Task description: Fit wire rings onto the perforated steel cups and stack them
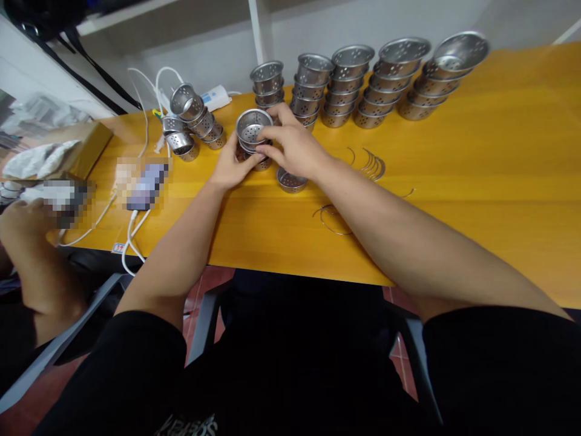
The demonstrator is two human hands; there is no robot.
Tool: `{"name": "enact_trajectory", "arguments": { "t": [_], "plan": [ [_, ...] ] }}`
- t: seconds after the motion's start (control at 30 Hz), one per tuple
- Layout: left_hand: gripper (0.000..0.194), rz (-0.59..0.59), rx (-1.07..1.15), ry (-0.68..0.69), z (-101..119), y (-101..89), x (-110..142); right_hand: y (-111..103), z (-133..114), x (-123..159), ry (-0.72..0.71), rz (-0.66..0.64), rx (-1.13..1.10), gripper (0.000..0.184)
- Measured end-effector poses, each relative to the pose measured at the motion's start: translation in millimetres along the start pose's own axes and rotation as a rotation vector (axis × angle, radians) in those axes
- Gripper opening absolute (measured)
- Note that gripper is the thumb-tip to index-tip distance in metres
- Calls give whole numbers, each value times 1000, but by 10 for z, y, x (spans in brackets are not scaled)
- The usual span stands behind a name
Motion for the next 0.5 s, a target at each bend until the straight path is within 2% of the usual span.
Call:
{"name": "enact_trajectory", "arguments": {
  "t": [0.23,0.37,0.5],
  "plan": [
    [88,9,-26,-42,4,14,23,-19,-54,-5,-4,-17,11,26],
    [78,51,-74,-33,-14,-20,4,-55,-92,-3,-5,-4,52,51],
    [80,197,-181,-29,-121,-159,-50,-114,-119,-1,3,34,14,67]
  ]
}}
Point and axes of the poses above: each hand's wrist, its own x-axis away from the middle knuckle, its own y-axis out of the palm, z = x × y, the point moved 2 cm from there along -x, towards the middle knuckle, and after that the axes turned 8 degrees about -y, right-handed, at the moved point
